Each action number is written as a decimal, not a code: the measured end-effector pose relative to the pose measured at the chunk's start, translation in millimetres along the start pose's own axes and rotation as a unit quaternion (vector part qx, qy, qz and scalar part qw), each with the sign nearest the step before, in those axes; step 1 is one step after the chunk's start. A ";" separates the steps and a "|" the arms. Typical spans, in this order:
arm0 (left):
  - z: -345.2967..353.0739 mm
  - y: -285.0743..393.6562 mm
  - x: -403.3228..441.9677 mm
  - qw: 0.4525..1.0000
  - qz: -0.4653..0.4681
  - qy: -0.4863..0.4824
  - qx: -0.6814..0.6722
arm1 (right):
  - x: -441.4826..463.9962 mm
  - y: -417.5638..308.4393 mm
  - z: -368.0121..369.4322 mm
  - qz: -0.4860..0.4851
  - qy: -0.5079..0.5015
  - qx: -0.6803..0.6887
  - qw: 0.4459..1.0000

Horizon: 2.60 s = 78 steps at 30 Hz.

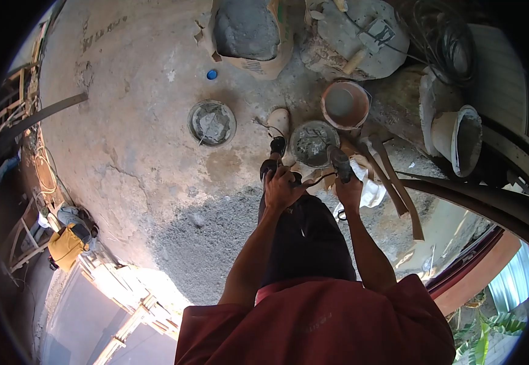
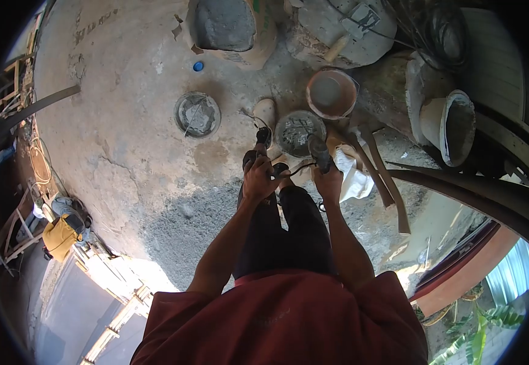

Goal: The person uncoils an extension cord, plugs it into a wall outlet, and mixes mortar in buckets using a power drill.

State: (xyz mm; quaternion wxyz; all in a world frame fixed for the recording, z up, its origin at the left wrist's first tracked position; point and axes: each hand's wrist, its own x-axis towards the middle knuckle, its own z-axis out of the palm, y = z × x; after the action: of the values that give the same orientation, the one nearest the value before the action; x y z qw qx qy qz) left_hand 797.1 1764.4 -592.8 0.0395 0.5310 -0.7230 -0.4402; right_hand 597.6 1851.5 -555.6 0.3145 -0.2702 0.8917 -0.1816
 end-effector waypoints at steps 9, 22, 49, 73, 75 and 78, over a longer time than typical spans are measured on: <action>-0.4 1.1 -1.6 1.000 -0.019 -0.007 -0.006 | 23.4 -0.5 15.3 -0.002 0.014 0.016 1.000; -8.0 5.4 5.5 0.999 0.017 0.031 0.003 | 25.4 2.9 -26.7 -0.146 -0.080 -0.105 0.980; -9.4 6.8 13.8 0.999 -0.002 0.048 -0.021 | 27.7 -4.6 -60.8 -0.224 -0.150 -0.181 0.946; -4.9 -7.5 0.7 0.994 -0.021 0.105 -0.030 | 41.7 -26.3 9.8 -0.083 -0.114 -0.078 0.987; -7.9 -7.5 0.3 0.993 -0.018 0.107 -0.038 | 43.1 2.5 18.5 -0.033 -0.025 0.068 0.997; -4.0 -7.6 0.0 0.994 -0.014 0.103 -0.043 | 49.6 7.6 9.0 0.170 -0.031 0.233 0.957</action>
State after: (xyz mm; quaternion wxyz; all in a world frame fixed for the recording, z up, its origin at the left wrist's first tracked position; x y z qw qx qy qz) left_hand 804.8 1761.7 -595.5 0.1307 0.5816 -0.6880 -0.4140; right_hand 568.2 1826.5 -588.9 0.4225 -0.0394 0.8470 -0.3202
